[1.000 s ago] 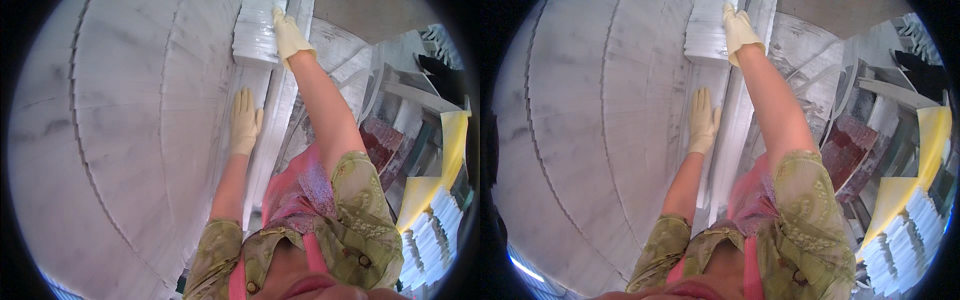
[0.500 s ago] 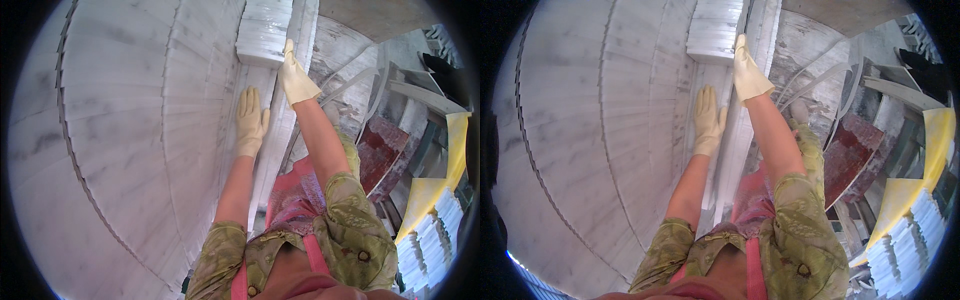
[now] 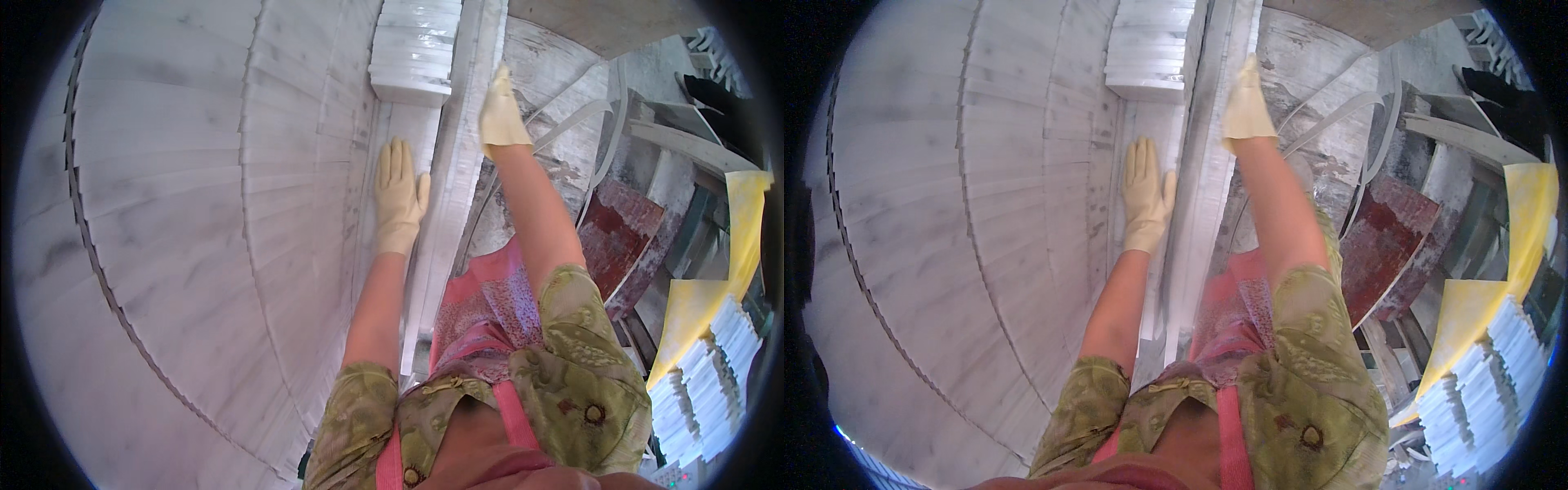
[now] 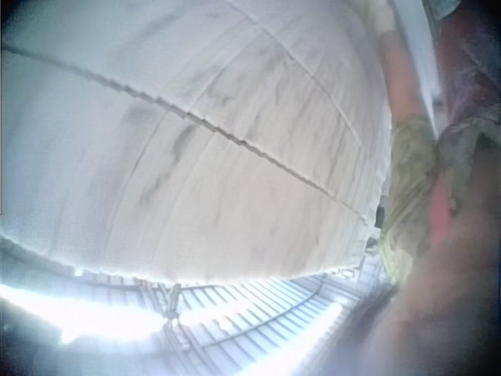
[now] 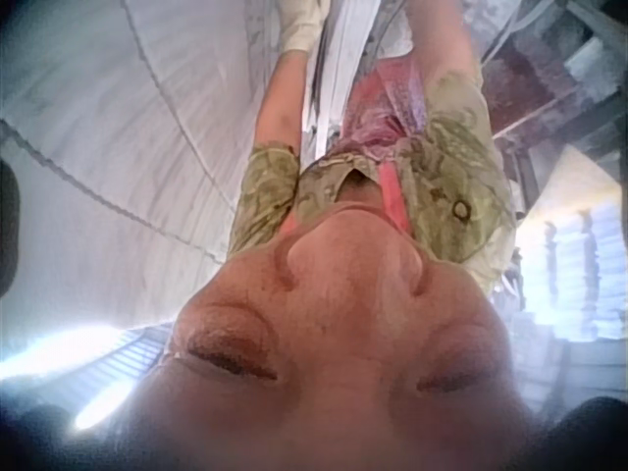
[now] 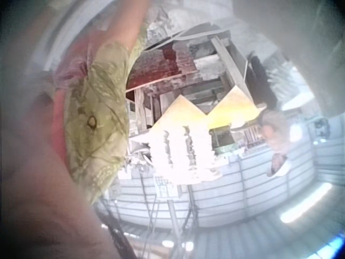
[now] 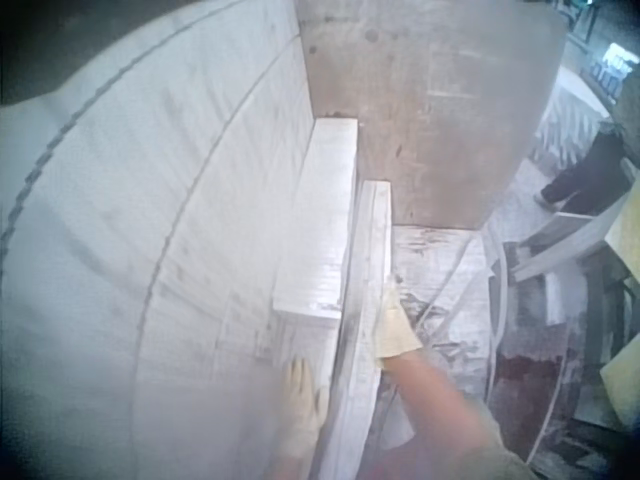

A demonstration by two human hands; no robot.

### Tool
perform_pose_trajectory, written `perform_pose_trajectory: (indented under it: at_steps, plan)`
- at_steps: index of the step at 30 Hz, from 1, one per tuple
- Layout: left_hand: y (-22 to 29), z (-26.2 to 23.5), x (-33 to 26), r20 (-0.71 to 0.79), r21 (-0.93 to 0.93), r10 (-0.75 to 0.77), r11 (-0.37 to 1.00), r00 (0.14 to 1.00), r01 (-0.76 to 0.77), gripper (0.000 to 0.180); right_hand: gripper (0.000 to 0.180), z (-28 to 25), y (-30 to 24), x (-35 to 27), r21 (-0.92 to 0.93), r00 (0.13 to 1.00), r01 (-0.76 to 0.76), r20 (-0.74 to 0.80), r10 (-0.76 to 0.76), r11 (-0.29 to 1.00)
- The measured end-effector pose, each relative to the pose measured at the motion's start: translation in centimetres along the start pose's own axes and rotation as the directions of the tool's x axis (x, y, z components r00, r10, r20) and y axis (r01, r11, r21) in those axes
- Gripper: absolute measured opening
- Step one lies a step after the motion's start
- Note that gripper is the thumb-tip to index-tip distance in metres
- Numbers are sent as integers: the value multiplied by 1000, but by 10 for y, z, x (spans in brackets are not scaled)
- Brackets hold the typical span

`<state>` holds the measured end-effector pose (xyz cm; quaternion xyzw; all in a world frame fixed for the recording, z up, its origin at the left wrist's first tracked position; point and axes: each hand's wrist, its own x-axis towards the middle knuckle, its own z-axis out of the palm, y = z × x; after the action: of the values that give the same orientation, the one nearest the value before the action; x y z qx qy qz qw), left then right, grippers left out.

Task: The person picks up white rectangular tiles from a machine output and stacks them on a nearby rack. The person handles the tiles one at a time, placing them in a neat pile.

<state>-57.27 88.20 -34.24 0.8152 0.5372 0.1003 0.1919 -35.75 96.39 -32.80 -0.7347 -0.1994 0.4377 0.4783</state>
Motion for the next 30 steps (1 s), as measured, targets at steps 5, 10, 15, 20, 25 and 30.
perform_pose_trajectory:
  at_steps: [5,10,15,20,25,30]
  plan:
    - [2,-5,0,38,-2,-41,999,998,41,66,60,42,-3,-19,-438,907,419,153,-393,796]
    - [4,-6,0,11,-39,-30,999,999,31,67,62,43,-28,-18,-126,835,548,137,-532,827]
    - [2,-4,1,4,-7,-25,1000,1000,25,71,63,44,-33,-18,-3,775,625,124,-620,780]
    - [0,-1,1,11,-78,-24,997,1000,25,69,69,32,-24,-37,-77,765,624,264,-587,778]
    - [1,-1,1,18,-54,-33,998,999,34,70,76,49,-37,-54,-60,932,343,149,-332,937]
    - [0,1,0,-17,-9,-7,1000,1000,7,69,93,61,-44,-35,-298,966,255,51,-252,920]
